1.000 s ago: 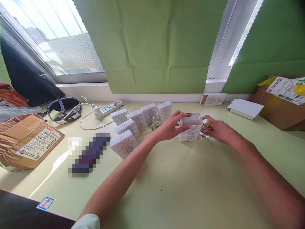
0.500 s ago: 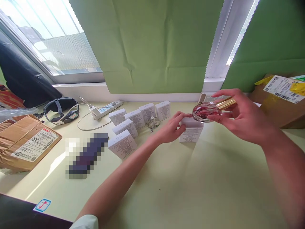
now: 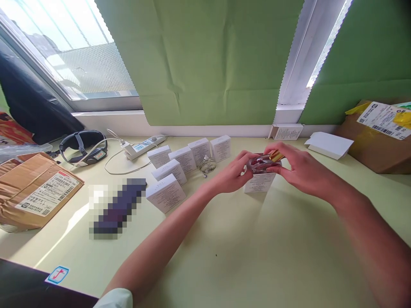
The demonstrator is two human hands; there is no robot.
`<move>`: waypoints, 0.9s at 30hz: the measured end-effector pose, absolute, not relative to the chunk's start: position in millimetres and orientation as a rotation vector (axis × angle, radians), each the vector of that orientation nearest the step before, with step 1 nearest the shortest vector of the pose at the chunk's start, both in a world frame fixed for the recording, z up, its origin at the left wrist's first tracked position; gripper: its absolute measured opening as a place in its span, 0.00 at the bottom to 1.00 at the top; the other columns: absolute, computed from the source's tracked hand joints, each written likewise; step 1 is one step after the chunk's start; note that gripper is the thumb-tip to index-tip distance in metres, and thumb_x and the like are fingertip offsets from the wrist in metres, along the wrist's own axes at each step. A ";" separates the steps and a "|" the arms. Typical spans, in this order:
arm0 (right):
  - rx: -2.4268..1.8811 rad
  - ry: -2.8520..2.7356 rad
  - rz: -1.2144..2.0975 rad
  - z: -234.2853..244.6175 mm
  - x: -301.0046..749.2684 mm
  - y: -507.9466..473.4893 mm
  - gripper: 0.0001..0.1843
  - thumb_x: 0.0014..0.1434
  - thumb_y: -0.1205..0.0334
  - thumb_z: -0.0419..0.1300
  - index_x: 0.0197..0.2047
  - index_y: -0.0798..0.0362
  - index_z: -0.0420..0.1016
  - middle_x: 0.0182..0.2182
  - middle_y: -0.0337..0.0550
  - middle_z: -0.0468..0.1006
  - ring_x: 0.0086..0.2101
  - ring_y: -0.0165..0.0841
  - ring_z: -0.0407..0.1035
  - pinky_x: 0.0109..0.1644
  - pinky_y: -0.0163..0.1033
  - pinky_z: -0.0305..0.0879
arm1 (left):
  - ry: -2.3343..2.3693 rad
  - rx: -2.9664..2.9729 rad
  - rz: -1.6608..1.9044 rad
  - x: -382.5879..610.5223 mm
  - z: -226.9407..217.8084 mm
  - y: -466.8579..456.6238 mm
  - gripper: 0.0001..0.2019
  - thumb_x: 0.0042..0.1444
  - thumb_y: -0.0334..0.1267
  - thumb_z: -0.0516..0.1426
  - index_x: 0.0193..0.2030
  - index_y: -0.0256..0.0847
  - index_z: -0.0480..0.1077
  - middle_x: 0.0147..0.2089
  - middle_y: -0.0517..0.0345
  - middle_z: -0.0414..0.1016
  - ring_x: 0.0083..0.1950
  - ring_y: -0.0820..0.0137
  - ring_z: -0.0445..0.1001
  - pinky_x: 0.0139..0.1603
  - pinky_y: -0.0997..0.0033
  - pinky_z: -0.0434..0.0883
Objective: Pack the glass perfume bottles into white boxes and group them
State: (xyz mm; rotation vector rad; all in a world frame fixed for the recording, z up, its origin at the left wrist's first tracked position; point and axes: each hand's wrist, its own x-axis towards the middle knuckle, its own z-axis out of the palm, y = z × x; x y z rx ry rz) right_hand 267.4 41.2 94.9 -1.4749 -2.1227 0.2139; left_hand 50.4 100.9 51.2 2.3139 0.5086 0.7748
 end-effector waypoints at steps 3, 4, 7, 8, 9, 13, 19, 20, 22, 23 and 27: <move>-1.415 -2.137 0.213 91.8 266.4 44.2 0.13 0.61 0.58 0.59 0.50 0.41 0.67 0.46 0.41 0.77 0.41 0.41 0.75 0.42 0.44 0.68 | 0.507 2.330 0.745 49.0 53.4 100.1 0.23 0.62 0.28 0.45 0.63 0.46 0.56 0.55 0.50 0.63 0.50 0.67 0.68 0.50 0.65 0.69; -1.392 -2.139 0.204 90.8 265.9 45.2 0.12 0.61 0.58 0.59 0.49 0.42 0.68 0.45 0.42 0.77 0.41 0.41 0.75 0.42 0.44 0.68 | 0.509 2.324 0.737 48.5 54.1 99.9 0.23 0.62 0.29 0.45 0.64 0.46 0.56 0.54 0.50 0.63 0.50 0.67 0.68 0.50 0.64 0.69; -1.370 -2.142 0.182 88.2 264.2 46.6 0.11 0.60 0.59 0.59 0.47 0.44 0.69 0.45 0.44 0.76 0.38 0.41 0.75 0.42 0.46 0.68 | 0.514 2.273 0.717 47.2 55.8 99.5 0.23 0.63 0.31 0.45 0.64 0.49 0.56 0.55 0.50 0.63 0.49 0.66 0.68 0.52 0.62 0.69; -1.381 -2.148 0.182 87.4 263.5 46.5 0.11 0.60 0.59 0.59 0.47 0.43 0.69 0.45 0.43 0.76 0.37 0.40 0.74 0.42 0.46 0.68 | 0.522 2.251 0.706 46.9 56.4 99.5 0.23 0.64 0.31 0.45 0.64 0.50 0.56 0.55 0.51 0.63 0.50 0.66 0.68 0.52 0.62 0.69; -1.393 -2.159 0.185 86.7 262.8 46.1 0.11 0.60 0.60 0.59 0.47 0.43 0.69 0.45 0.43 0.76 0.37 0.40 0.74 0.42 0.46 0.68 | 0.534 2.233 0.693 46.6 56.9 99.4 0.22 0.65 0.32 0.44 0.64 0.51 0.56 0.55 0.51 0.63 0.51 0.66 0.68 0.53 0.62 0.69; -1.402 -2.239 0.231 83.7 261.3 45.5 0.10 0.63 0.59 0.56 0.48 0.42 0.69 0.47 0.43 0.76 0.44 0.42 0.72 0.44 0.46 0.67 | 0.548 2.194 0.663 46.5 58.3 99.1 0.23 0.64 0.32 0.45 0.64 0.51 0.56 0.58 0.51 0.62 0.55 0.65 0.67 0.54 0.62 0.69; -1.448 -2.424 0.230 71.2 267.0 51.7 0.13 0.67 0.61 0.48 0.45 0.43 0.73 0.42 0.45 0.77 0.40 0.43 0.70 0.43 0.49 0.66 | 0.575 2.179 0.639 46.6 57.0 98.7 0.24 0.64 0.32 0.45 0.66 0.52 0.54 0.61 0.51 0.59 0.50 0.67 0.69 0.50 0.63 0.71; -1.474 -2.436 0.203 67.6 267.7 52.2 0.14 0.67 0.60 0.48 0.46 0.42 0.73 0.41 0.45 0.77 0.39 0.43 0.70 0.43 0.50 0.66 | 0.581 2.182 0.635 46.6 56.8 98.8 0.24 0.64 0.32 0.45 0.66 0.52 0.54 0.62 0.51 0.59 0.48 0.68 0.69 0.50 0.63 0.71; -1.549 -2.426 0.152 61.5 267.4 51.9 0.15 0.67 0.59 0.47 0.47 0.41 0.74 0.40 0.46 0.77 0.41 0.46 0.69 0.45 0.53 0.65 | 0.580 2.187 0.634 46.7 56.9 99.2 0.24 0.64 0.32 0.45 0.65 0.52 0.54 0.62 0.51 0.59 0.48 0.68 0.69 0.50 0.64 0.71; -1.583 -2.414 0.138 60.2 266.3 51.2 0.16 0.67 0.58 0.47 0.47 0.41 0.75 0.40 0.47 0.76 0.42 0.47 0.69 0.46 0.54 0.65 | 0.578 2.187 0.636 46.7 57.1 99.5 0.24 0.63 0.31 0.45 0.65 0.51 0.55 0.62 0.51 0.59 0.49 0.68 0.69 0.50 0.64 0.71; -1.564 -2.409 0.298 73.7 262.4 45.4 0.19 0.69 0.54 0.44 0.44 0.43 0.76 0.42 0.46 0.78 0.45 0.46 0.70 0.47 0.52 0.65 | 0.577 2.173 0.632 46.4 57.6 101.6 0.24 0.63 0.32 0.46 0.65 0.51 0.55 0.63 0.51 0.59 0.50 0.68 0.69 0.51 0.63 0.71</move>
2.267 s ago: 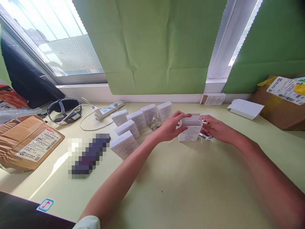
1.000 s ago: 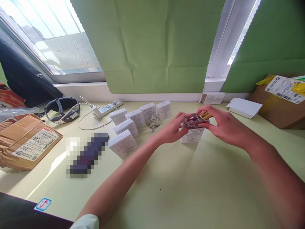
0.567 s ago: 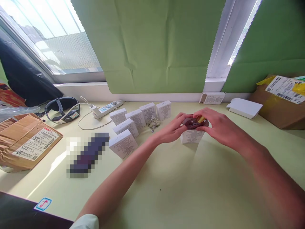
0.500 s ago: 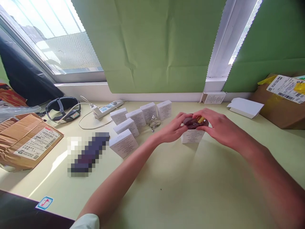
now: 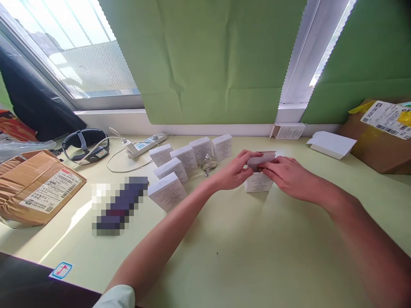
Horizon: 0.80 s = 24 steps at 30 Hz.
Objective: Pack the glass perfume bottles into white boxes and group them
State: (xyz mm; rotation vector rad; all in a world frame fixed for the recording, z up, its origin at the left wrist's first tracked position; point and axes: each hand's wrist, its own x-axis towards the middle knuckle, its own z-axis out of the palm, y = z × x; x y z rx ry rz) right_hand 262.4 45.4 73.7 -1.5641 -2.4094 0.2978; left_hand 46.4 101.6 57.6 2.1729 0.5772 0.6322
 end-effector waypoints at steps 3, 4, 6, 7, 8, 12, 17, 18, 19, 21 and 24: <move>-1.573 -2.197 0.416 93.9 271.3 41.9 0.16 0.67 0.48 0.49 0.46 0.40 0.75 0.47 0.41 0.79 0.45 0.43 0.72 0.46 0.48 0.67 | 0.554 2.131 0.651 45.4 57.3 104.1 0.22 0.64 0.33 0.48 0.64 0.50 0.57 0.63 0.50 0.60 0.55 0.65 0.69 0.55 0.59 0.70; -1.597 -2.088 0.416 98.7 277.0 41.7 0.14 0.65 0.46 0.52 0.47 0.39 0.75 0.49 0.40 0.78 0.46 0.43 0.71 0.46 0.47 0.66 | 0.538 2.109 0.657 44.9 57.3 104.9 0.21 0.65 0.34 0.48 0.64 0.50 0.58 0.64 0.50 0.60 0.58 0.64 0.68 0.56 0.58 0.70; -1.650 -1.880 0.475 102.3 290.2 43.1 0.15 0.63 0.43 0.55 0.46 0.39 0.75 0.48 0.40 0.79 0.47 0.44 0.71 0.46 0.47 0.66 | 0.499 2.059 0.654 44.0 57.7 105.9 0.20 0.65 0.37 0.50 0.64 0.50 0.59 0.66 0.50 0.60 0.62 0.62 0.66 0.60 0.57 0.68; -1.677 -1.796 0.566 101.0 296.3 44.6 0.17 0.62 0.40 0.56 0.47 0.39 0.74 0.46 0.41 0.79 0.45 0.44 0.72 0.45 0.46 0.67 | 0.483 2.031 0.647 43.6 58.1 106.1 0.20 0.65 0.39 0.51 0.64 0.49 0.59 0.67 0.50 0.59 0.62 0.62 0.66 0.61 0.57 0.67; -1.704 -1.731 0.685 98.0 301.5 46.4 0.20 0.60 0.38 0.56 0.49 0.40 0.73 0.43 0.41 0.79 0.44 0.43 0.72 0.45 0.46 0.67 | 0.469 2.000 0.636 43.1 58.6 106.2 0.21 0.65 0.40 0.52 0.64 0.49 0.59 0.67 0.49 0.59 0.62 0.62 0.66 0.61 0.57 0.67; -1.624 -1.687 1.239 79.2 310.7 53.1 0.25 0.60 0.36 0.55 0.55 0.38 0.70 0.38 0.40 0.76 0.38 0.38 0.70 0.48 0.47 0.65 | 0.456 1.855 0.572 40.2 60.7 106.6 0.24 0.64 0.45 0.55 0.66 0.49 0.58 0.68 0.49 0.61 0.61 0.60 0.68 0.57 0.58 0.69; -1.316 -1.637 1.536 63.9 311.8 56.8 0.22 0.64 0.41 0.55 0.57 0.38 0.69 0.37 0.40 0.74 0.37 0.35 0.67 0.46 0.45 0.64 | 0.453 1.759 0.523 37.8 60.4 109.2 0.23 0.67 0.46 0.51 0.66 0.48 0.58 0.63 0.50 0.68 0.63 0.60 0.67 0.60 0.58 0.65; -1.292 -1.613 1.569 62.2 312.1 57.3 0.21 0.64 0.42 0.55 0.57 0.38 0.69 0.36 0.39 0.75 0.37 0.35 0.67 0.46 0.45 0.64 | 0.459 1.758 0.534 39.1 60.3 108.7 0.22 0.67 0.46 0.51 0.66 0.47 0.59 0.63 0.50 0.69 0.63 0.61 0.68 0.60 0.59 0.66; -1.272 -1.592 1.603 60.7 312.4 57.7 0.21 0.65 0.43 0.55 0.57 0.39 0.69 0.36 0.39 0.75 0.36 0.35 0.67 0.45 0.45 0.64 | 0.480 1.763 0.559 41.2 60.3 107.4 0.21 0.67 0.44 0.51 0.65 0.46 0.61 0.63 0.50 0.68 0.61 0.61 0.69 0.58 0.60 0.66; -1.238 -1.561 1.659 58.3 312.5 58.4 0.20 0.65 0.44 0.55 0.56 0.40 0.70 0.36 0.40 0.75 0.36 0.35 0.68 0.45 0.45 0.65 | 0.584 1.789 0.650 47.5 60.9 102.7 0.17 0.65 0.41 0.51 0.60 0.45 0.65 0.65 0.51 0.66 0.57 0.63 0.73 0.54 0.64 0.69; -1.202 -1.550 1.714 55.9 311.0 59.4 0.18 0.65 0.45 0.55 0.54 0.41 0.71 0.36 0.39 0.75 0.36 0.34 0.69 0.46 0.46 0.65 | 0.814 1.843 0.788 57.2 62.1 94.5 0.12 0.62 0.35 0.51 0.51 0.43 0.69 0.63 0.54 0.69 0.46 0.68 0.76 0.43 0.70 0.69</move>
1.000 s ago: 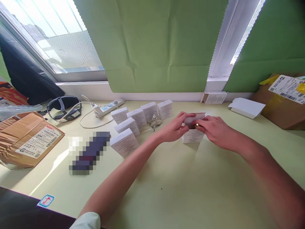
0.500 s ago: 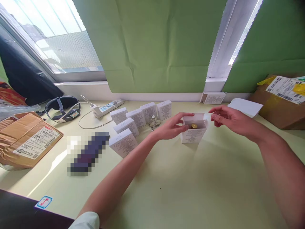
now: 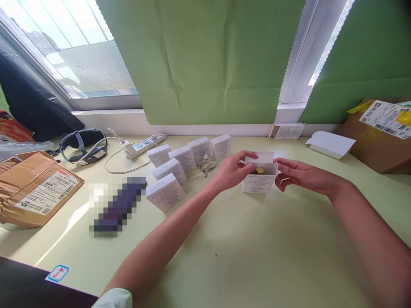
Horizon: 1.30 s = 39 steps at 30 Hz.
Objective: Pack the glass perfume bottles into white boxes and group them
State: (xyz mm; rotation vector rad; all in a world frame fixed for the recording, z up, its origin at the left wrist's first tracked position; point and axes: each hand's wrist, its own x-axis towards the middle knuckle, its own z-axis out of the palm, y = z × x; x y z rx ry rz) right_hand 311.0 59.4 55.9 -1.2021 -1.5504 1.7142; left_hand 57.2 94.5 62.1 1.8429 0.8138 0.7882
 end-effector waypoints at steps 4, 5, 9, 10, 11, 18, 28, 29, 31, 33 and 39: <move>-1.170 -1.585 1.734 54.6 306.8 61.3 0.19 0.65 0.44 0.55 0.53 0.43 0.73 0.37 0.40 0.75 0.35 0.35 0.71 0.46 0.47 0.66 | 0.899 1.848 0.837 61.0 62.2 91.7 0.09 0.61 0.37 0.51 0.45 0.41 0.70 0.52 0.56 0.75 0.39 0.72 0.76 0.36 0.74 0.67; -1.169 -1.596 1.733 54.6 305.7 61.7 0.19 0.65 0.44 0.55 0.53 0.43 0.73 0.37 0.40 0.76 0.35 0.35 0.71 0.46 0.47 0.66 | 0.890 1.839 0.837 60.6 62.0 92.3 0.09 0.61 0.38 0.52 0.45 0.41 0.70 0.50 0.56 0.76 0.39 0.72 0.76 0.36 0.74 0.67; -1.197 -1.619 1.712 55.3 302.2 61.6 0.19 0.65 0.45 0.56 0.52 0.46 0.74 0.35 0.40 0.75 0.34 0.35 0.71 0.46 0.47 0.66 | 0.948 1.823 0.842 59.3 62.0 94.0 0.11 0.62 0.43 0.53 0.46 0.41 0.71 0.43 0.57 0.76 0.38 0.72 0.75 0.35 0.74 0.66; -1.206 -1.620 1.707 55.5 301.5 61.3 0.18 0.65 0.46 0.57 0.52 0.46 0.74 0.34 0.40 0.75 0.35 0.35 0.71 0.46 0.47 0.67 | 0.977 1.820 0.842 59.3 62.2 94.1 0.12 0.62 0.45 0.54 0.46 0.41 0.71 0.42 0.57 0.76 0.37 0.72 0.74 0.36 0.73 0.66; -1.214 -1.620 1.704 55.8 300.8 61.0 0.18 0.64 0.47 0.58 0.52 0.46 0.74 0.34 0.39 0.74 0.35 0.35 0.72 0.46 0.46 0.67 | 0.995 1.815 0.841 59.1 62.6 94.2 0.13 0.62 0.46 0.54 0.46 0.41 0.72 0.41 0.56 0.76 0.37 0.71 0.74 0.36 0.73 0.66; -1.259 -1.552 1.721 56.1 294.8 62.3 0.23 0.61 0.48 0.61 0.58 0.44 0.71 0.36 0.40 0.75 0.34 0.36 0.73 0.43 0.47 0.69 | 0.610 1.526 0.551 37.7 68.0 108.0 0.20 0.63 0.44 0.55 0.61 0.45 0.67 0.62 0.50 0.70 0.60 0.64 0.70 0.60 0.62 0.64; -1.292 -1.519 1.582 65.8 286.0 59.3 0.20 0.61 0.40 0.58 0.44 0.48 0.74 0.35 0.41 0.77 0.33 0.37 0.74 0.44 0.48 0.70 | 0.548 1.700 0.604 41.2 57.5 111.9 0.18 0.62 0.43 0.58 0.58 0.45 0.66 0.60 0.48 0.69 0.56 0.63 0.72 0.55 0.61 0.67; -1.307 -1.502 1.569 67.0 284.2 59.0 0.21 0.61 0.39 0.57 0.43 0.48 0.74 0.35 0.41 0.78 0.32 0.37 0.74 0.43 0.48 0.71 | 0.555 1.724 0.612 42.0 58.1 110.9 0.17 0.62 0.42 0.57 0.57 0.45 0.66 0.60 0.49 0.69 0.55 0.64 0.72 0.54 0.62 0.67; -1.349 -1.495 1.532 69.6 281.0 58.3 0.22 0.59 0.38 0.58 0.43 0.47 0.75 0.36 0.41 0.78 0.32 0.37 0.74 0.43 0.48 0.71 | 0.556 1.808 0.621 41.1 62.1 109.0 0.15 0.63 0.42 0.56 0.55 0.45 0.67 0.59 0.51 0.69 0.54 0.65 0.72 0.54 0.63 0.67; -1.432 -1.527 1.473 72.2 279.0 57.3 0.20 0.57 0.39 0.62 0.44 0.45 0.75 0.34 0.40 0.79 0.33 0.38 0.75 0.45 0.47 0.70 | 0.567 1.920 0.617 38.4 68.3 107.5 0.15 0.63 0.43 0.55 0.55 0.45 0.68 0.57 0.53 0.71 0.53 0.66 0.71 0.54 0.64 0.67; -1.453 -1.640 1.427 74.1 278.8 55.7 0.22 0.57 0.44 0.64 0.51 0.45 0.74 0.37 0.42 0.80 0.34 0.38 0.75 0.44 0.47 0.71 | 0.547 1.979 0.646 36.3 77.0 104.0 0.12 0.64 0.43 0.53 0.51 0.44 0.66 0.51 0.53 0.71 0.47 0.70 0.72 0.47 0.68 0.70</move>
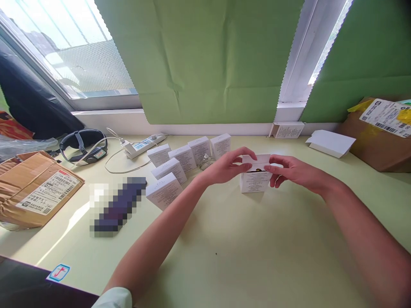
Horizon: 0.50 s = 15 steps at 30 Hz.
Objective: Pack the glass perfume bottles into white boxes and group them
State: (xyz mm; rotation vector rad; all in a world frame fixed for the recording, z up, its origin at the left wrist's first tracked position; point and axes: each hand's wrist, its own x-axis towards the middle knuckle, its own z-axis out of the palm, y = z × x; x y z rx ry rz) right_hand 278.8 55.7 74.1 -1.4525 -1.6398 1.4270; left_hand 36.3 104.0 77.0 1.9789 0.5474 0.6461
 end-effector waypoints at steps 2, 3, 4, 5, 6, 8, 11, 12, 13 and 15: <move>-1.417 -1.650 1.432 73.6 278.9 55.5 0.22 0.58 0.45 0.63 0.52 0.45 0.73 0.39 0.42 0.79 0.33 0.37 0.75 0.41 0.46 0.72 | 0.540 1.930 0.664 37.7 74.8 103.2 0.16 0.63 0.41 0.55 0.56 0.48 0.60 0.53 0.53 0.69 0.49 0.69 0.73 0.46 0.68 0.71; -1.400 -1.652 1.429 73.8 278.7 55.2 0.22 0.58 0.45 0.63 0.53 0.45 0.73 0.39 0.42 0.79 0.33 0.36 0.75 0.39 0.45 0.72 | 0.543 1.919 0.656 38.2 73.5 102.9 0.19 0.62 0.40 0.55 0.59 0.49 0.58 0.54 0.53 0.69 0.49 0.69 0.73 0.46 0.68 0.71; -1.379 -1.653 1.426 74.5 278.3 54.7 0.23 0.57 0.45 0.64 0.53 0.45 0.73 0.40 0.43 0.79 0.32 0.36 0.75 0.36 0.43 0.72 | 0.551 1.923 0.639 38.6 72.4 102.8 0.21 0.62 0.39 0.55 0.60 0.50 0.56 0.53 0.53 0.69 0.50 0.68 0.73 0.46 0.68 0.71; -1.356 -1.655 1.421 75.6 277.6 54.0 0.24 0.56 0.45 0.65 0.54 0.44 0.73 0.41 0.43 0.79 0.32 0.37 0.76 0.34 0.43 0.72 | 0.562 1.939 0.618 38.9 71.4 102.8 0.21 0.62 0.39 0.55 0.60 0.49 0.57 0.53 0.53 0.69 0.51 0.68 0.73 0.47 0.67 0.71; -1.334 -1.657 1.413 77.2 276.8 53.0 0.26 0.55 0.44 0.66 0.55 0.44 0.73 0.43 0.43 0.78 0.32 0.37 0.76 0.32 0.42 0.71 | 0.572 1.964 0.602 39.2 70.7 102.9 0.19 0.62 0.39 0.55 0.59 0.48 0.58 0.54 0.53 0.70 0.53 0.67 0.72 0.49 0.66 0.71; -1.310 -1.664 1.383 81.1 274.7 50.8 0.29 0.54 0.42 0.66 0.57 0.42 0.72 0.44 0.43 0.78 0.32 0.38 0.77 0.30 0.41 0.70 | 0.588 2.015 0.590 39.6 69.9 103.7 0.16 0.63 0.39 0.54 0.57 0.46 0.62 0.54 0.52 0.70 0.54 0.66 0.71 0.51 0.65 0.71; -1.319 -1.643 1.318 85.1 271.2 48.8 0.30 0.58 0.38 0.60 0.58 0.42 0.71 0.43 0.44 0.77 0.30 0.36 0.76 0.28 0.40 0.69 | 0.586 2.064 0.588 40.3 69.8 104.9 0.14 0.63 0.39 0.53 0.56 0.44 0.64 0.54 0.53 0.70 0.53 0.67 0.71 0.51 0.66 0.69; -1.328 -1.637 1.290 85.1 270.2 48.9 0.30 0.59 0.37 0.58 0.58 0.43 0.72 0.41 0.45 0.77 0.28 0.35 0.76 0.27 0.40 0.68 | 0.584 2.072 0.585 40.4 70.2 105.0 0.15 0.64 0.39 0.53 0.56 0.44 0.64 0.54 0.53 0.71 0.52 0.68 0.72 0.51 0.66 0.69; -1.339 -1.640 1.263 84.5 269.4 49.4 0.29 0.59 0.36 0.57 0.57 0.44 0.72 0.40 0.44 0.78 0.27 0.34 0.75 0.27 0.39 0.68 | 0.581 2.079 0.581 40.5 70.9 105.0 0.14 0.64 0.39 0.52 0.56 0.44 0.64 0.53 0.53 0.72 0.51 0.68 0.72 0.51 0.67 0.69; -1.359 -1.671 1.211 82.2 268.9 51.1 0.28 0.59 0.37 0.58 0.55 0.45 0.74 0.36 0.43 0.78 0.24 0.33 0.74 0.26 0.39 0.67 | 0.573 2.097 0.576 40.1 72.9 104.3 0.14 0.64 0.40 0.52 0.56 0.44 0.65 0.54 0.53 0.72 0.51 0.69 0.72 0.53 0.67 0.68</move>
